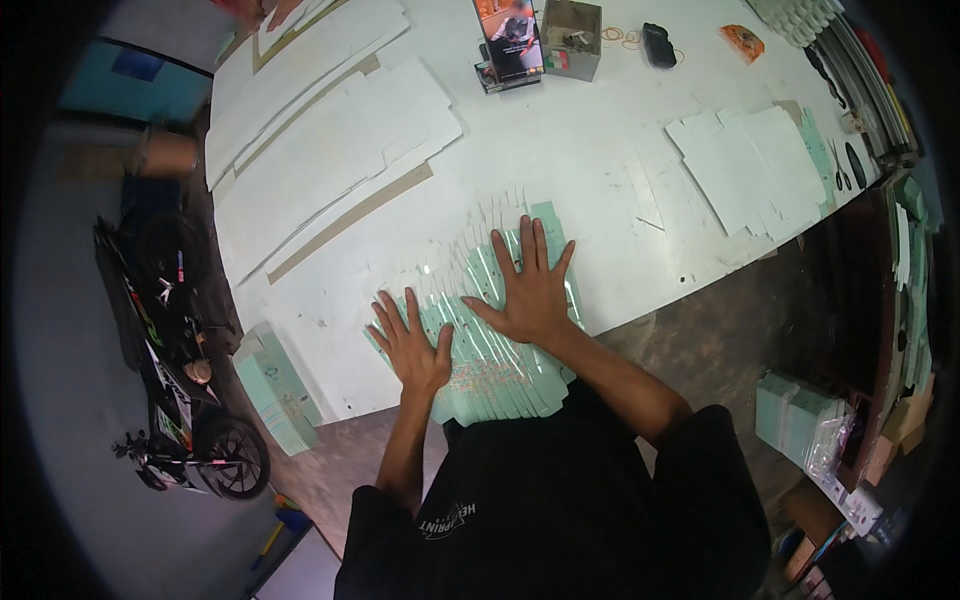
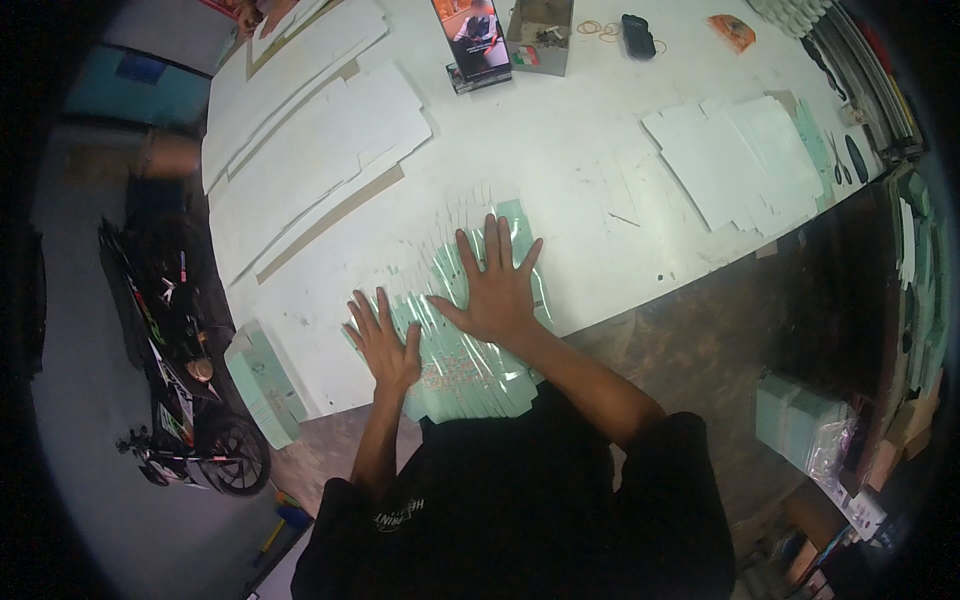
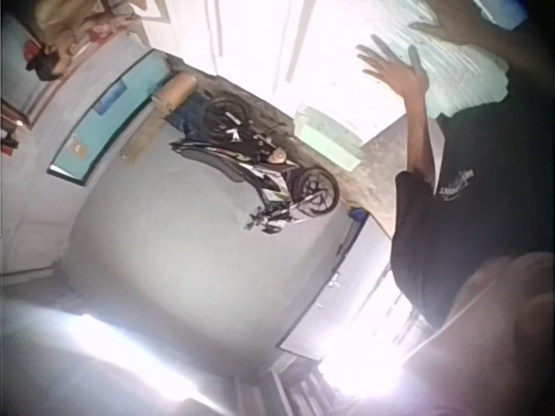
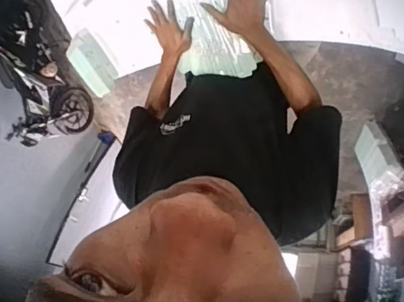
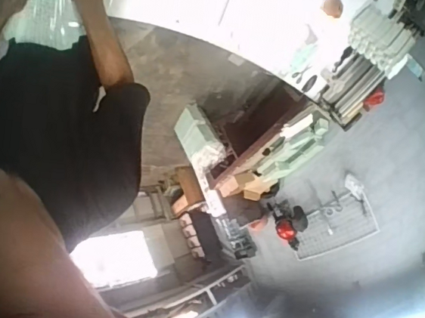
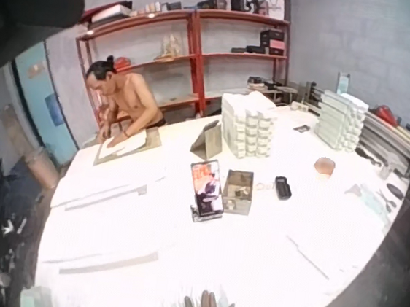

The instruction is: The person stacks light green paper sheets on a white table, aligning them by hand. The person then gathers the stack, moves it to a green tray, and places it among other stacks.

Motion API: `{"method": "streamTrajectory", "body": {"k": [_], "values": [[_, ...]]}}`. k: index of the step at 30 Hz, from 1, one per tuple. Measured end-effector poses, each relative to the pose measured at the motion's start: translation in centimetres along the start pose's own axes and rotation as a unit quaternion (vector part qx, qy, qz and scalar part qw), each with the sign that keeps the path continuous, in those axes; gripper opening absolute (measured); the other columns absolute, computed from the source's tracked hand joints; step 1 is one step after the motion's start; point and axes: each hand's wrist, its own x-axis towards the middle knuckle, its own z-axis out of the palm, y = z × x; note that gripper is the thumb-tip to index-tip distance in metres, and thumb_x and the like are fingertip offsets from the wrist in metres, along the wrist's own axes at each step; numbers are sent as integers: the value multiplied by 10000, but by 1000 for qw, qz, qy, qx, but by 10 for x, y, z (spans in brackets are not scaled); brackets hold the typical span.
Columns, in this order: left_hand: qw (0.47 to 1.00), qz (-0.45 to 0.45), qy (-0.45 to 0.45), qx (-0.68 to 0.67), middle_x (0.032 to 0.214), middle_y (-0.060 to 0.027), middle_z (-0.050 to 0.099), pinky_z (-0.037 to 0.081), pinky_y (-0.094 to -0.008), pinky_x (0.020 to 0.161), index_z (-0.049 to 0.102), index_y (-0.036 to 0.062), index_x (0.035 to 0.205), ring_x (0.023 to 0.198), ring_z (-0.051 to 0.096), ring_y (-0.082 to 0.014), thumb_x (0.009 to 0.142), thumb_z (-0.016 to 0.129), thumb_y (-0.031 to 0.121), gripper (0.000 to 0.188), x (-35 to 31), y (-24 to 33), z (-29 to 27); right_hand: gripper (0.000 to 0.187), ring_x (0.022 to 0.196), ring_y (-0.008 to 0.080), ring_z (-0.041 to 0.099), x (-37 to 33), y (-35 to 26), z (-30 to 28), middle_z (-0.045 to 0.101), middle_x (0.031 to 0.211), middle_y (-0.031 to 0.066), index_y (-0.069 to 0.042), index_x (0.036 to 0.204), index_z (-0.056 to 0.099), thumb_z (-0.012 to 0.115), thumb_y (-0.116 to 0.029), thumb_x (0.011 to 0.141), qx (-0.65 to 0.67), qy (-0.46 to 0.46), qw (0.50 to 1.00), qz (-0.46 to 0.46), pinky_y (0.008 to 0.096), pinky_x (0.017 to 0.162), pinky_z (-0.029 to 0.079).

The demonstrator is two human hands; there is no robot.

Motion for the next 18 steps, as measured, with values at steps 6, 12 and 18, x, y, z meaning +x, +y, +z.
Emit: {"method": "streamTrajectory", "body": {"k": [6, 12, 18], "values": [[998, 55, 30, 22, 1721, -366, 77, -28, -764, 1209, 261, 45, 1678, 1600, 30, -557, 953, 659, 571, 980, 14, 39, -23, 939, 1590, 532, 146, 0, 6, 0, 226, 1668, 390, -27, 1609, 414, 573, -685, 958, 19, 32, 999, 3, 892, 1089, 73], [985, 166, -51, -15, 1705, -388, 97, -4, -734, 1231, 236, -35, 1655, 1594, 50, -568, 939, 695, 542, 1028, 9, 64, 15, 785, 1585, 527, 183, -2, 9, 16, 253, 1662, 377, -52, 1607, 427, 571, -527, 999, 8, 47, 999, -9, 887, 1100, 80], [978, 182, -102, -28, 1644, -395, 265, 55, -730, 1233, 359, -17, 1608, 1566, 183, -565, 921, 712, 610, 995, 36, 77, -30, 777, 1584, 524, 186, 3, 15, 5, 243, 1673, 357, -62, 1623, 395, 593, -488, 1005, 45, 52, 998, -5, 802, 1185, 104]]}}
